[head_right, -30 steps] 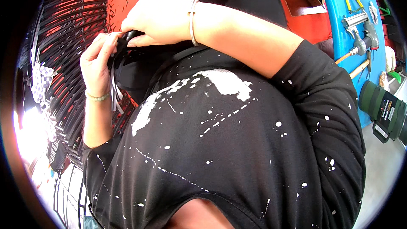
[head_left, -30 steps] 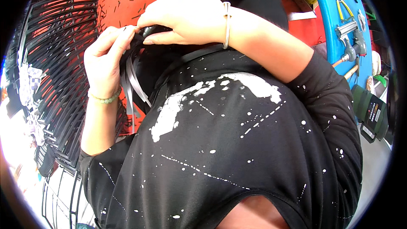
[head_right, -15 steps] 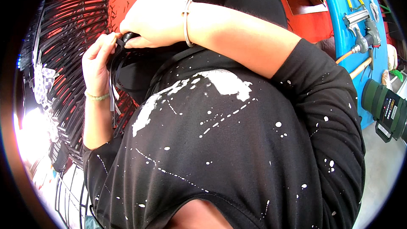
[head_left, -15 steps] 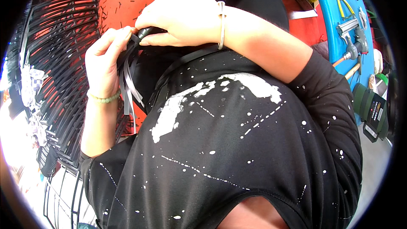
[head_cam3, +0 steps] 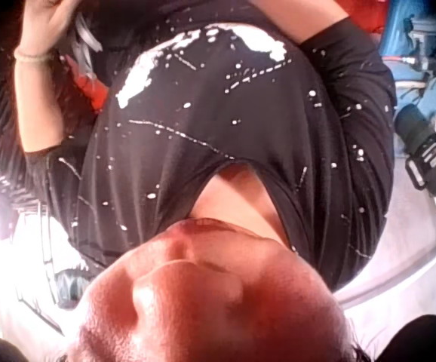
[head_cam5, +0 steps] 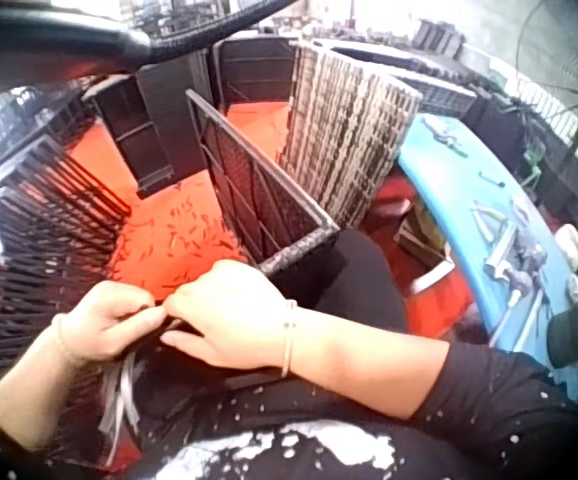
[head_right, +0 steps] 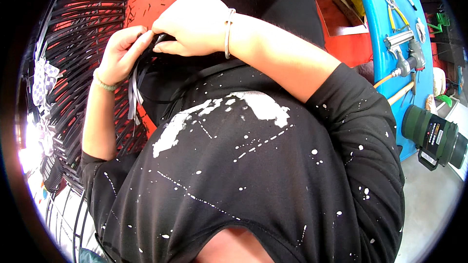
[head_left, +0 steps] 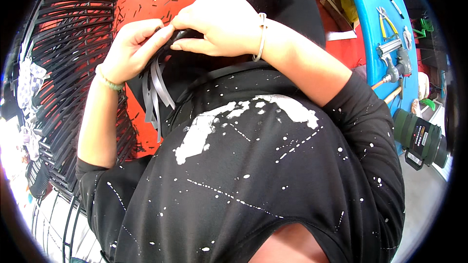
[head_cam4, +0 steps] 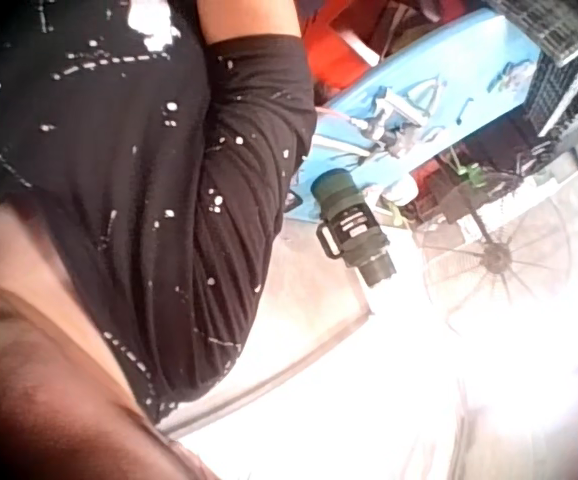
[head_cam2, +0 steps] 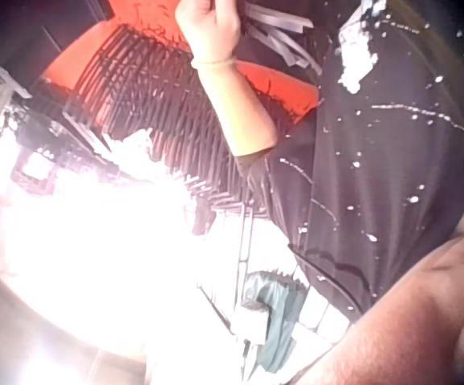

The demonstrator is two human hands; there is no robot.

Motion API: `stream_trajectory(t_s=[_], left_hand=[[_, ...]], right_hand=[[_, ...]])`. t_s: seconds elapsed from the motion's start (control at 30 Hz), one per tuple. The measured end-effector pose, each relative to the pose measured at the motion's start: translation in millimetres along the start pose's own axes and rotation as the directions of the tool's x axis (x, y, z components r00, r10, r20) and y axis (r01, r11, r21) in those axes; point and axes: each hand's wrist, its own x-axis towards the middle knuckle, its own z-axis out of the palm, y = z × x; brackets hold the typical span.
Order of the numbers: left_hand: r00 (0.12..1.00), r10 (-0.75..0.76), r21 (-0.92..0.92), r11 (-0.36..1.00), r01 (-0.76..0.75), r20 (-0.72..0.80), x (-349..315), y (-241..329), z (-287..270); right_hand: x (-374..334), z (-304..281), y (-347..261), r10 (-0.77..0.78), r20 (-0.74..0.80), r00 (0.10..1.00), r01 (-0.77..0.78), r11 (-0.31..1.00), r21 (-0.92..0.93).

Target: The person wraps a black plastic strip around the armrest of a wicker chair, securing it with a staple gun. They then use pliers to trim the excess strip and continue wrapping the armrest with additional strips.

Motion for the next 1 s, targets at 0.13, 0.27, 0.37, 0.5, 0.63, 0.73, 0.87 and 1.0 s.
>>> stream_trajectory(t_s=[0.13,0.27,0.37,0.5,0.63,0.73,0.87,1.0], left_hand=[[0.975,-0.215,-0.452,0.866,0.215,0.053,-4,-18,6],[0.966,-0.254,-0.604,0.764,0.226,0.039,-6,-16,11],[0.965,-0.261,-0.608,0.763,0.219,0.019,-8,-21,12],[0.956,-0.291,-0.587,0.769,0.255,0.034,-10,-21,12],[0.955,-0.286,-0.444,0.868,0.222,-0.082,-7,-21,14],[0.939,-0.291,-0.410,0.891,0.196,-0.184,-18,-44,14],[0.967,-0.241,-0.468,0.866,0.177,-0.081,-27,-85,4],[0.955,-0.284,-0.494,0.845,0.204,-0.090,-24,-80,6]], right_hand=[[-2,-2,-1,-0.007,0.025,1.000,0.007,1.000,-0.003],[-4,-10,-3,-0.025,0.048,0.999,0.024,1.000,0.008],[-14,-18,-2,-0.043,-0.012,0.999,0.043,0.999,0.013],[-51,-62,12,-0.017,-0.123,0.992,0.013,0.999,-0.035],[-139,-139,40,0.351,-0.291,0.890,-0.416,0.887,-0.202],[-250,-203,100,0.627,-0.562,0.539,-0.740,0.671,0.038],[-381,-273,109,0.814,-0.542,-0.208,-0.870,0.100,0.484],[-482,-284,113,0.722,-0.404,-0.562,-0.687,-0.135,0.714]])
